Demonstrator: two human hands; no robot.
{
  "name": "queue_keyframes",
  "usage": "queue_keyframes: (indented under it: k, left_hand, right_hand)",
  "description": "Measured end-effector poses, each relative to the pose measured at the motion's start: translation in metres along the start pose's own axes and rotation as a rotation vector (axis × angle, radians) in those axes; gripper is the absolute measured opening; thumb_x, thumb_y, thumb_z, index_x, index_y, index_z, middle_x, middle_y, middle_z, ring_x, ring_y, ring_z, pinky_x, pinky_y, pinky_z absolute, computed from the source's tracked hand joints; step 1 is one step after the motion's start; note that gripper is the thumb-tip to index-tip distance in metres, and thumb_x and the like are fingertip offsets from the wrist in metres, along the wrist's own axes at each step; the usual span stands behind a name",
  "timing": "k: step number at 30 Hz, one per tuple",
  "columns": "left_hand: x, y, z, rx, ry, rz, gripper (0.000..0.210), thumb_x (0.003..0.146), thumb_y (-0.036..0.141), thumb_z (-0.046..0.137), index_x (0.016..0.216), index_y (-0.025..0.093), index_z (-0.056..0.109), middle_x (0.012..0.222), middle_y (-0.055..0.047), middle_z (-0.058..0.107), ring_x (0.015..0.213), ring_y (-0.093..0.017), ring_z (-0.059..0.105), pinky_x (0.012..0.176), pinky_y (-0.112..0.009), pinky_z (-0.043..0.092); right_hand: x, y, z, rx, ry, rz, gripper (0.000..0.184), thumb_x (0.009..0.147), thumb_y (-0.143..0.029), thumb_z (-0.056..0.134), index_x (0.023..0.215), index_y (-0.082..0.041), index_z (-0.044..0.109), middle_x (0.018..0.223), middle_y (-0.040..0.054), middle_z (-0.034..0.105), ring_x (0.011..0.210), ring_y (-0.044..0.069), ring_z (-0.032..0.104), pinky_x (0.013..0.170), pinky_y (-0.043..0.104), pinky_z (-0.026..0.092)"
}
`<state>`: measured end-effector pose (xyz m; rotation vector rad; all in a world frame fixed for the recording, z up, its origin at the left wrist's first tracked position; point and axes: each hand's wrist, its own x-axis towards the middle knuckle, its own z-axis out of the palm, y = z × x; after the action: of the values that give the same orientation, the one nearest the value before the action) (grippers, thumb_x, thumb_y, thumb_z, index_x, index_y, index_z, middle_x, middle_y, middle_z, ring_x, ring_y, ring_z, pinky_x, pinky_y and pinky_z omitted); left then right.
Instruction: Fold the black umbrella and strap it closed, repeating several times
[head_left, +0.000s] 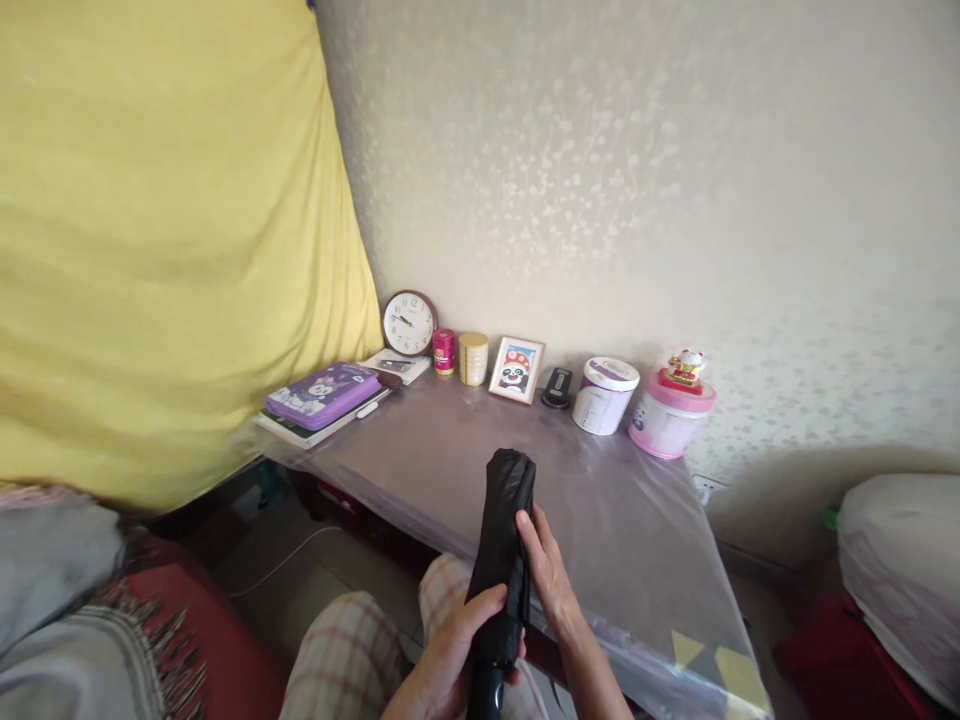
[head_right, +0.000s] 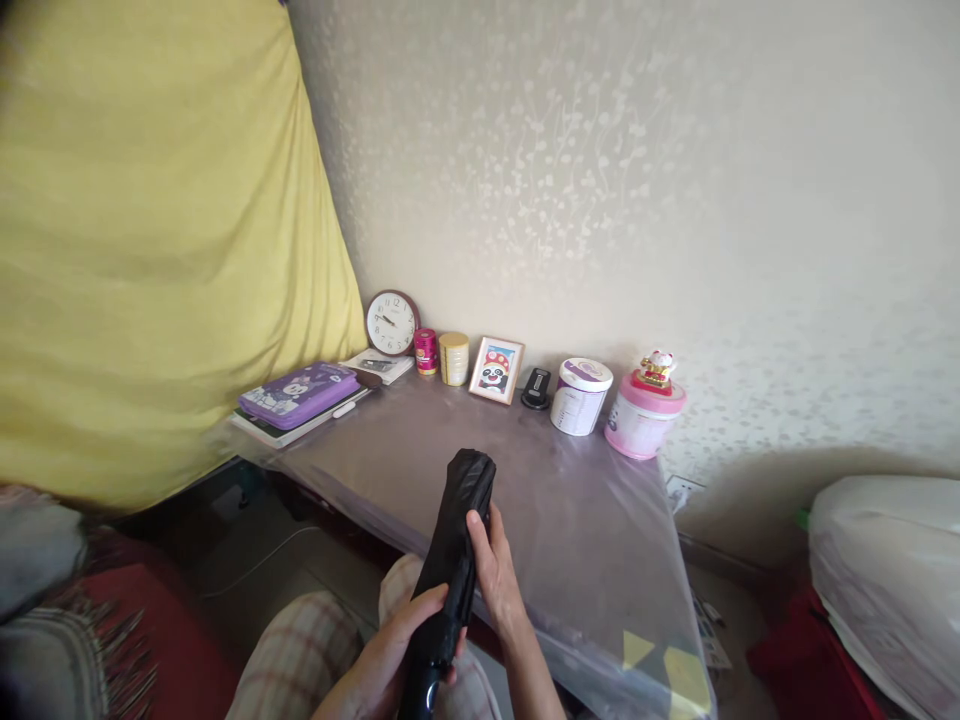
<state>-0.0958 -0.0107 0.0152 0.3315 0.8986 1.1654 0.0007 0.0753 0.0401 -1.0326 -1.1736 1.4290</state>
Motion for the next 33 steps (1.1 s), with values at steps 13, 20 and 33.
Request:
queue_keyframes:
  k: [13, 20, 33]
  left_hand:
    - [-0.002, 0.013, -0.010, -0.001, 0.018, 0.057, 0.038, 0.073, 0.049, 0.064, 0.086, 0.013, 0.058, 0.061, -0.003, 0.062, 0.049, -0.012, 0.055, 0.038, -0.019, 0.040]
    - [-0.003, 0.017, -0.012, 0.025, 0.004, 0.020, 0.042, 0.069, 0.051, 0.066, 0.084, 0.013, 0.058, 0.060, -0.002, 0.061, 0.047, -0.012, 0.055, 0.037, -0.019, 0.041]
    - [-0.005, 0.018, -0.017, 0.118, 0.014, 0.013, 0.043, 0.072, 0.053, 0.060, 0.082, 0.012, 0.058, 0.059, -0.001, 0.059, 0.045, -0.010, 0.051, 0.038, -0.019, 0.039]
  right_hand:
    - [-0.014, 0.008, -0.022, -0.238, -0.207, -0.349, 0.021, 0.082, -0.034, 0.057, 0.099, -0.027, 0.068, 0.088, 0.0029, 0.060, 0.078, 0.017, 0.056, 0.072, 0.027, 0.047]
    - [-0.014, 0.001, -0.025, -0.246, -0.268, -0.403, 0.011, 0.075, -0.023, 0.064, 0.084, -0.026, 0.069, 0.097, 0.0046, 0.059, 0.091, 0.020, 0.056, 0.078, 0.029, 0.047]
    - [-0.011, 0.001, -0.032, -0.279, -0.303, -0.402, 0.013, 0.081, -0.029, 0.059, 0.082, -0.027, 0.071, 0.083, 0.0039, 0.064, 0.078, 0.019, 0.060, 0.073, 0.030, 0.046]
